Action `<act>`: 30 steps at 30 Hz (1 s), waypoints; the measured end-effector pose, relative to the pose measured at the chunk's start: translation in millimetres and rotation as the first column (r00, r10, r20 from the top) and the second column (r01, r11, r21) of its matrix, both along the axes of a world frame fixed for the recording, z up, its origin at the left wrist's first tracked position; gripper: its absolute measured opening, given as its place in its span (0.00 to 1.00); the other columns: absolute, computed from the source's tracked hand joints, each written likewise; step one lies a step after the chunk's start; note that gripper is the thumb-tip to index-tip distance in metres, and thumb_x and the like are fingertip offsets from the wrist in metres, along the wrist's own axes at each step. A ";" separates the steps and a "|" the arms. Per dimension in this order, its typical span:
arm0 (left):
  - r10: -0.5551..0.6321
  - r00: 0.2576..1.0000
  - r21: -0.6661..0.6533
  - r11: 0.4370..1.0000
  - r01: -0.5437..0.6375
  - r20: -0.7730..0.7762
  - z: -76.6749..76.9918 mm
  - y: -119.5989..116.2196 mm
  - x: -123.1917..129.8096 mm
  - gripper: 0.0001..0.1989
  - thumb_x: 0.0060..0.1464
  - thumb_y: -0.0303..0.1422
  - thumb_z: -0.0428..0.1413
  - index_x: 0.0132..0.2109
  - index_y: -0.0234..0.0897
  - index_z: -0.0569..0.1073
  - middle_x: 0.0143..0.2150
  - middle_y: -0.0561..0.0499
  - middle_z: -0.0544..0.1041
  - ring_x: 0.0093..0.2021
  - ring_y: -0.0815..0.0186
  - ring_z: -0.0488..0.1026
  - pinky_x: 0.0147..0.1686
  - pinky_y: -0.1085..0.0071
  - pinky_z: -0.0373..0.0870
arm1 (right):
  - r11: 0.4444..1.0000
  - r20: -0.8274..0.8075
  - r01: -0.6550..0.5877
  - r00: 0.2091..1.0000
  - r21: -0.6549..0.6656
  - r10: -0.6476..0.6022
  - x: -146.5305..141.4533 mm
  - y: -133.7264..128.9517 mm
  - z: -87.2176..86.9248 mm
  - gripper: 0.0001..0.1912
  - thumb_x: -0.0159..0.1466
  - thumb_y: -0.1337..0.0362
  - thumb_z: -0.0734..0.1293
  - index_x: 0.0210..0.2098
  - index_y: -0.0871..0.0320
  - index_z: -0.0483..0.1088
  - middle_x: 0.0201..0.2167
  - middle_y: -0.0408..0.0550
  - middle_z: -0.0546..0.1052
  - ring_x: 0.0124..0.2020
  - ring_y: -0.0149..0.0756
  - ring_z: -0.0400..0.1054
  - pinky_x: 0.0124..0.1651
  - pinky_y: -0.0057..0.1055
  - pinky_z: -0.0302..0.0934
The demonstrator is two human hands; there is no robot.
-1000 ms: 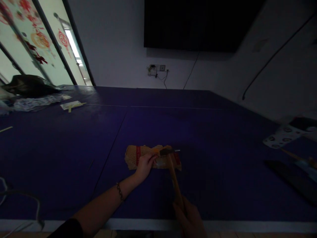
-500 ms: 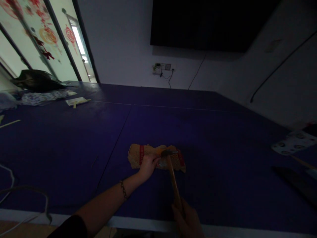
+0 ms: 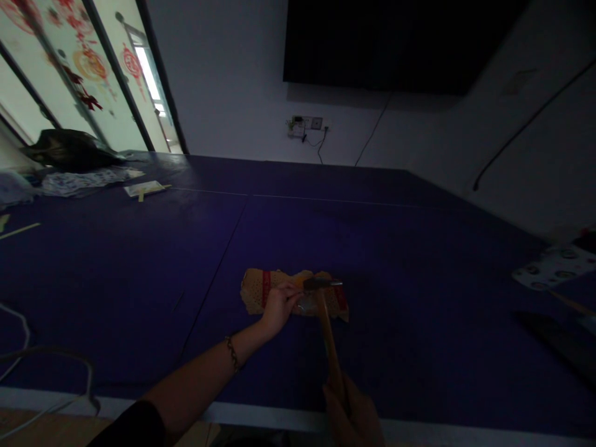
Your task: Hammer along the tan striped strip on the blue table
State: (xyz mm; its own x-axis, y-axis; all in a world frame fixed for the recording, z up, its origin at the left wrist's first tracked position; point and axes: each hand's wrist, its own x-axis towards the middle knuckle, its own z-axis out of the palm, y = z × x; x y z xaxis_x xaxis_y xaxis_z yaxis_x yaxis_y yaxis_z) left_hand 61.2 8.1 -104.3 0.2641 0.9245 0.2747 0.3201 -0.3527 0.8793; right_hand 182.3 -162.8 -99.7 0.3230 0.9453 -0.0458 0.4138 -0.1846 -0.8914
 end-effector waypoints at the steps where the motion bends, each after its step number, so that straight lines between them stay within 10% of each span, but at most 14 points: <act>1: 0.002 1.000 -0.004 1.000 -0.002 0.022 -0.2 -0.2 0.3 0.11 0.51 0.32 0.51 0.29 0.33 0.76 0.32 0.47 0.73 0.25 0.69 0.70 0.25 0.74 0.67 | 1.000 -0.004 0.003 1.000 -0.003 -0.003 0.7 -0.7 -0.1 0.20 0.53 0.47 0.58 0.26 0.59 0.68 0.15 0.45 0.68 0.16 0.33 0.62 0.18 0.26 0.53; 30: -0.008 0.992 0.116 0.993 0.023 -0.128 8.2 -3.0 2.0 0.13 0.51 0.26 0.51 0.20 0.32 0.71 0.26 0.49 0.73 0.32 0.67 0.70 0.34 0.74 0.65 | 0.997 0.193 -0.053 0.979 -0.056 0.062 -1.0 1.4 -8.3 0.26 0.56 0.45 0.51 0.28 0.61 0.67 0.15 0.47 0.69 0.16 0.35 0.63 0.21 0.29 0.54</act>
